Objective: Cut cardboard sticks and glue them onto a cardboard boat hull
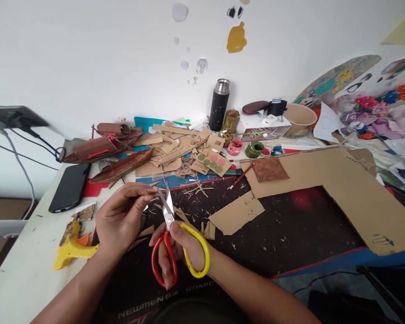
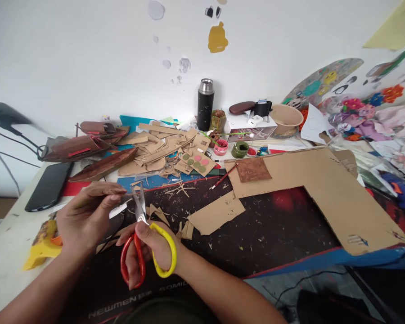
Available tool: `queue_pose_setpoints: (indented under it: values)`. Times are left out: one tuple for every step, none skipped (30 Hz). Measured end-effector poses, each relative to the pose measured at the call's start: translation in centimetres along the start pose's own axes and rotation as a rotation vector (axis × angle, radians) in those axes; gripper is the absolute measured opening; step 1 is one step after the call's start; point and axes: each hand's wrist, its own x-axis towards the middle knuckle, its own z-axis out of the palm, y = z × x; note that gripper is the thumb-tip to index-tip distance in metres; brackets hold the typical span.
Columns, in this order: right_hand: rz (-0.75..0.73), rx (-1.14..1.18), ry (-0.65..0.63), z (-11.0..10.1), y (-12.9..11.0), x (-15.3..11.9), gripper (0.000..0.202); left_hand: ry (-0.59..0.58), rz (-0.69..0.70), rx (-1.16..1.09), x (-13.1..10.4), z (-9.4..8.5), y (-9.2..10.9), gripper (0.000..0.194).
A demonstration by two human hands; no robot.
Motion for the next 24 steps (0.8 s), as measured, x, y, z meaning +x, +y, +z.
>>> queue_pose_setpoints:
  values:
    - [0.002,-0.008,0.004,0.1,0.0,-0.1,0.073,-0.004,0.055,0.023,-0.3,-0.3,-0.2,0.008]
    - [0.008,-0.018,0.009,0.1,0.0,-0.2,0.072,-0.018,0.125,0.052,-0.6,-0.7,-0.4,0.009]
    - [0.016,-0.029,0.01,0.1,0.1,-0.3,0.072,-0.037,0.211,0.085,-0.8,-1.0,-0.6,0.012]
    - [0.026,-0.038,0.005,0.1,0.1,-0.4,0.072,-0.059,0.304,0.127,-1.0,-1.4,-0.8,0.014]
    - [0.035,-0.045,0.002,0.0,0.2,-0.4,0.072,-0.085,0.397,0.173,-1.1,-1.7,-0.9,0.017]
    - [0.044,-0.05,-0.001,0.0,0.2,-0.5,0.073,-0.111,0.484,0.215,-1.1,-2.0,-1.0,0.019]
    - [0.052,-0.055,-0.002,0.0,0.2,-0.5,0.073,-0.139,0.554,0.251,-1.2,-2.3,-1.0,0.022]
    - [0.058,-0.061,-0.002,0.0,0.2,-0.6,0.074,-0.166,0.607,0.28,-1.3,-2.5,-1.1,0.024]
    - [0.059,-0.067,-0.001,0.0,0.2,-0.6,0.074,-0.19,0.653,0.3,-1.4,-2.7,-1.1,0.026]
    - [0.058,-0.073,0.001,0.0,0.2,-0.7,0.074,-0.214,0.691,0.315,-1.5,-2.9,-1.2,0.027]
    - [0.052,-0.079,0.002,-0.1,0.1,-0.7,0.073,-0.236,0.724,0.328,-1.7,-3.0,-1.2,0.029]
    - [0.046,-0.084,0.0,-0.1,0.1,-0.8,0.072,-0.258,0.747,0.346,-1.9,-3.1,-1.3,0.03]
    - [0.04,-0.086,-0.002,-0.1,0.1,-0.9,0.07,-0.282,0.761,0.364,-2.0,-3.3,-1.5,0.031]
    - [0.037,-0.086,-0.004,-0.2,0.2,-1.0,0.069,-0.3,0.774,0.375,-2.2,-3.4,-1.6,0.031]
    - [0.039,-0.085,-0.002,-0.2,0.2,-1.1,0.068,-0.313,0.78,0.381,-2.3,-3.5,-1.6,0.032]
    - [0.045,-0.084,0.002,-0.2,0.3,-1.2,0.068,-0.319,0.785,0.382,-2.4,-3.6,-1.7,0.033]
    - [0.054,-0.084,0.007,-0.2,0.3,-1.3,0.068,-0.318,0.787,0.378,-2.4,-3.7,-1.7,0.033]
    - [0.063,-0.088,0.01,-0.2,0.3,-1.3,0.068,-0.32,0.784,0.37,-2.4,-3.8,-1.6,0.033]
    - [0.072,-0.094,0.01,-0.2,0.3,-1.4,0.068,-0.323,0.776,0.36,-2.4,-3.9,-1.5,0.032]
    - [0.075,-0.105,0.006,-0.2,0.3,-1.4,0.067,-0.325,0.763,0.35,-2.4,-3.9,-1.4,0.031]
    - [0.075,-0.116,-0.001,-0.2,0.2,-1.5,0.066,-0.326,0.746,0.34,-2.3,-4.0,-1.2,0.03]
    - [0.073,-0.126,-0.006,-0.2,0.2,-1.5,0.065,-0.322,0.728,0.325,-2.3,-4.0,-1.1,0.03]
    - [0.07,-0.134,-0.007,-0.1,0.1,-1.5,0.065,-0.312,0.705,0.31,-2.2,-4.1,-1.0,0.03]
    - [0.07,-0.14,-0.004,-0.1,0.1,-1.5,0.065,-0.298,0.68,0.297,-2.2,-4.1,-0.9,0.029]
